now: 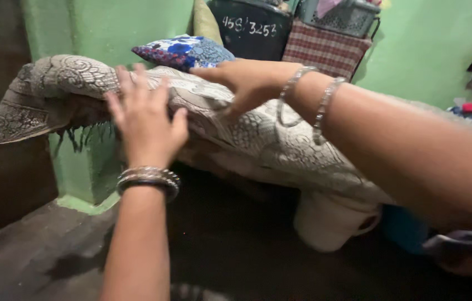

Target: The person smooths a patterned bedsheet on a bed, then places a patchwork pillow at the head and a small cloth beside it. They continue smoothing the sheet along the edges and corners, tucking the fabric under the mattress to create a neat surface.

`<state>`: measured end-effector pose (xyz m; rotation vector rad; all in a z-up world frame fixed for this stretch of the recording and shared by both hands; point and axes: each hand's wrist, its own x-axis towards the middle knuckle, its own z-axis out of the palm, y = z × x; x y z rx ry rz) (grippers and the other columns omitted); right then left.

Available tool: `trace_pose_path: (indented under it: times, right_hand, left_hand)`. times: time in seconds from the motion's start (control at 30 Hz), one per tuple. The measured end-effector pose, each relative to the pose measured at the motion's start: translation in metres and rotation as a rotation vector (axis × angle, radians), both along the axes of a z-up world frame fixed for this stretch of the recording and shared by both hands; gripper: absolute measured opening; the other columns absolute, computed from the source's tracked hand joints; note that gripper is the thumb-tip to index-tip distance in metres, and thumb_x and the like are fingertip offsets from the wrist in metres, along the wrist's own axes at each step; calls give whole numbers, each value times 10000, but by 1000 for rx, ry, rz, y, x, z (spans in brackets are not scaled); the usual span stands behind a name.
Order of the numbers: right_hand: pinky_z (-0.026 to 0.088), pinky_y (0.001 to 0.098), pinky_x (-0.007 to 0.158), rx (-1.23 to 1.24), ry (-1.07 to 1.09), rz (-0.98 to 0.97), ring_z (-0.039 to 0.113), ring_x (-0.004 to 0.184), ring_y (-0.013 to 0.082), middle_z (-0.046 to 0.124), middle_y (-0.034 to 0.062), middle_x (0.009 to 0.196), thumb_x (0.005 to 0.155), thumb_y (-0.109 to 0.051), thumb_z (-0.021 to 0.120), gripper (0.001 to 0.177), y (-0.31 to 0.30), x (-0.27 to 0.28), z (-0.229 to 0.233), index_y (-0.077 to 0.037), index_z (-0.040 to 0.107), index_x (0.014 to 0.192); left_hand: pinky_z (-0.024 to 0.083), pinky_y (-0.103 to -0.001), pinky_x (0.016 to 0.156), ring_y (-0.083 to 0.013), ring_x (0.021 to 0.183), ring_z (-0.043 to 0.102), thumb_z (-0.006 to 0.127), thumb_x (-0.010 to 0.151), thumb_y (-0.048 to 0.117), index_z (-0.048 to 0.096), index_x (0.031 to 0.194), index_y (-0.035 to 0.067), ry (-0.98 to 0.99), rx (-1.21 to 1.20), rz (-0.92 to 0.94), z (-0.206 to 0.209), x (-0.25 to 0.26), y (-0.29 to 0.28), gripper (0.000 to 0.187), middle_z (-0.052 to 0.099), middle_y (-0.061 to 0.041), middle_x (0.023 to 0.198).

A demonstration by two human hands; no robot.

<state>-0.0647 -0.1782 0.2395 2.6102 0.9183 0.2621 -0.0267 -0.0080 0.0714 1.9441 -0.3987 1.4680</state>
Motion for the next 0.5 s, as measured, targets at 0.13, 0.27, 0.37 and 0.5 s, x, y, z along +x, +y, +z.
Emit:
trace_pose_path:
  times: [0.13,0.27,0.37,0.5]
  right_hand:
    - [531,422,939,-75,-39,-355,674,1084,362,703,247,1111,697,-334,822,1063,-29,-37,-12,-77,301,1588]
    - [547,465,916,-22,-88,-438,689,1058,397,724,243,1088,844,-341,733,650,-30,-64,-34,-11,562,1377]
    - [553,446,890,90,-171,-418,676,1071,381,710,231,1087,738,-223,770,563,-36,-71,-51,-19,624,1242]
    - [569,443,863,186,-236,-448,708,1024,345,734,178,1048,757,-217,762,317,-37,-52,-70,-77,751,1040]
  left_hand:
    - [213,-601,1212,-376,1465,383,767,762,158,659,1359,102,43,202,-91,12,-14,-33,610,559,-166,1476]
    - [272,-574,1177,-334,1420,464,754,741,103,693,1245,135,74,371,23,24,-15,-53,509,611,-126,1435]
    - [282,-587,1158,-306,1396,476,761,776,158,695,1195,143,143,540,56,38,-13,-67,425,632,-102,1384]
    - [289,-557,1165,-281,1402,478,780,776,232,703,1185,167,284,754,110,58,-20,-75,421,645,-100,1356]
